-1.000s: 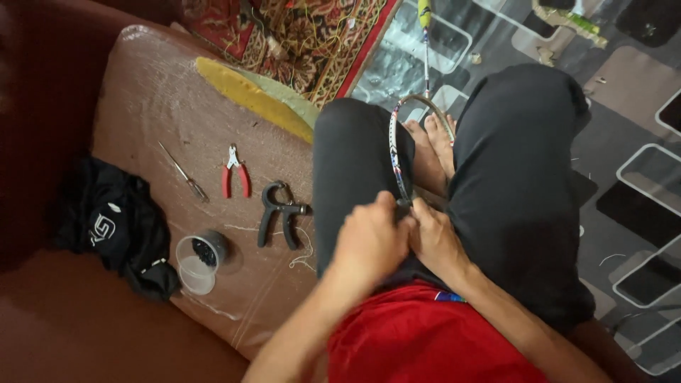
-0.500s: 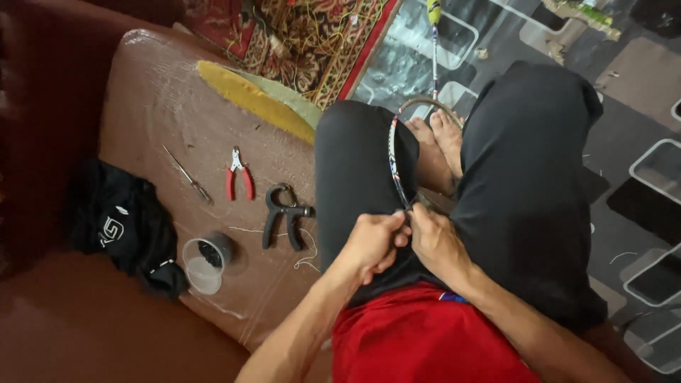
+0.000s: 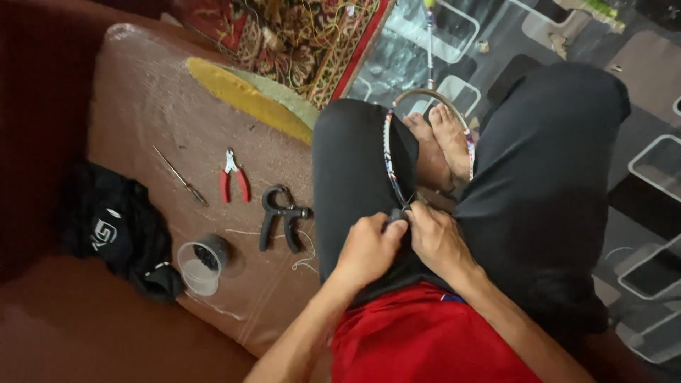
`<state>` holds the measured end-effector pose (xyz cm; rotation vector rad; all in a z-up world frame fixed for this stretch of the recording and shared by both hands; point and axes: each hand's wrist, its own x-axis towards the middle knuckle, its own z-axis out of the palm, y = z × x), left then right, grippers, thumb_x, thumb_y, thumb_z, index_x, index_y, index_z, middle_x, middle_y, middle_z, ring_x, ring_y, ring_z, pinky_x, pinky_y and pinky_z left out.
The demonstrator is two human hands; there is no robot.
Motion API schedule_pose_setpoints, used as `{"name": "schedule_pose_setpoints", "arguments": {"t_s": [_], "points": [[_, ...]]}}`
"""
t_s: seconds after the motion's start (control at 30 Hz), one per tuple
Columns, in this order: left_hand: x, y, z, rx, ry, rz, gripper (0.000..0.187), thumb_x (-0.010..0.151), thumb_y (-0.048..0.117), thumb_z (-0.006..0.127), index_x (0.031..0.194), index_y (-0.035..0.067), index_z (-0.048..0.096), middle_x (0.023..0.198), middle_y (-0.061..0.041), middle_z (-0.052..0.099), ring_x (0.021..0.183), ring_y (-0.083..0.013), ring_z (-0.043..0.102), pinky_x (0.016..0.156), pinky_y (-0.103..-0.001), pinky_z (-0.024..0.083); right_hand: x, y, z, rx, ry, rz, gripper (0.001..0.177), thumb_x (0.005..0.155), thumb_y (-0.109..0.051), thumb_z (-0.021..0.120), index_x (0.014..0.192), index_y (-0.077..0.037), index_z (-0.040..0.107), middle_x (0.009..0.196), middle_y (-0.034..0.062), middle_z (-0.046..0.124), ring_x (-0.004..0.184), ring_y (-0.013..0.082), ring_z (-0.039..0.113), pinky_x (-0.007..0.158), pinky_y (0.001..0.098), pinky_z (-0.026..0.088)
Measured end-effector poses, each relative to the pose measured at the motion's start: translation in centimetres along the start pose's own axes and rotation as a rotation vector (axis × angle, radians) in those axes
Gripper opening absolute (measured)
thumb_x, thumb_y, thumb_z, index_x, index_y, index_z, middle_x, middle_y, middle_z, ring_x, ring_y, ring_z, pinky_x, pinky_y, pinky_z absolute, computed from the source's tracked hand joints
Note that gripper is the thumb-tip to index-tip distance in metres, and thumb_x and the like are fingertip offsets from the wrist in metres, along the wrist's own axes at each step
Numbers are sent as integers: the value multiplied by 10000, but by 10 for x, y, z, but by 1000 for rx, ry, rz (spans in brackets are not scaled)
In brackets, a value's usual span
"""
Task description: Threading and tensioning strings on a badminton racket frame using manual tools while sitting on the floor.
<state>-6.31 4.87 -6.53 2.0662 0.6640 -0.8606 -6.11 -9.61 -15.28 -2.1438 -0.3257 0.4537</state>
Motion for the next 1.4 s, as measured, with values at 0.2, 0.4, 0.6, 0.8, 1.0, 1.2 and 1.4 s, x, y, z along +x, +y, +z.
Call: {"name": "schedule_pose_setpoints", "arguments": {"t_s": [0.2,0.4,0.6,0.8,1.0,1.2,1.4], "points": [[-31,-5,11,-939,-106,-266,310,998,245,548,889,-38,614,638,-100,530,277,-104,414,221,-241,259,-11,-4,-3,-19,16,-74,203,968,-159,554,772,-103,553,599,116,590,643,379,653,572,460,507],[-59,-13,8,424,177,60,335,1010,448,447,916,126,464,774,-163,677,669,-502,627,538,-618,451,-13,-21,-6,-61,-60,-178,198,970,-98,527,781,-61,485,689,148,577,657,368,572,669,469,452],[-38,3,-8,386,289,218,410,1000,485,409,902,113,550,680,-177,678,608,-444,702,554,-546,564,8,-10,-7,-109,170,-174,139,928,-164,679,805,-108,647,645,109,623,683,363,663,629,447,533],[12,22,1,-177,197,167,368,950,414,542,834,78,637,639,-176,650,677,-430,685,599,-507,536,55,-39,-57,-253,454,-256,241,971,-48,663,737,-66,608,643,125,581,690,356,636,720,428,506],[14,46,34,-1223,-121,25,234,1006,225,536,880,31,574,615,-60,496,280,-107,422,223,-237,265,99,-49,-93,-435,843,-314,181,1043,-190,642,913,-73,598,924,86,556,855,313,576,850,422,411],[18,56,37,-999,-68,-36,248,952,245,631,793,56,608,538,-49,523,279,-117,453,247,-265,294,121,-20,-66,301,1095,75,453,1123,-66,628,1488,-70,360,1551,154,292,1361,343,504,990,495,589],[33,41,49,-1016,14,-66,162,875,178,651,800,36,632,529,-50,517,312,-116,475,270,-264,338,156,-17,-65,740,1118,385,235,1053,-363,475,1119,-176,601,618,56,573,362,106,469,266,227,291]]}}
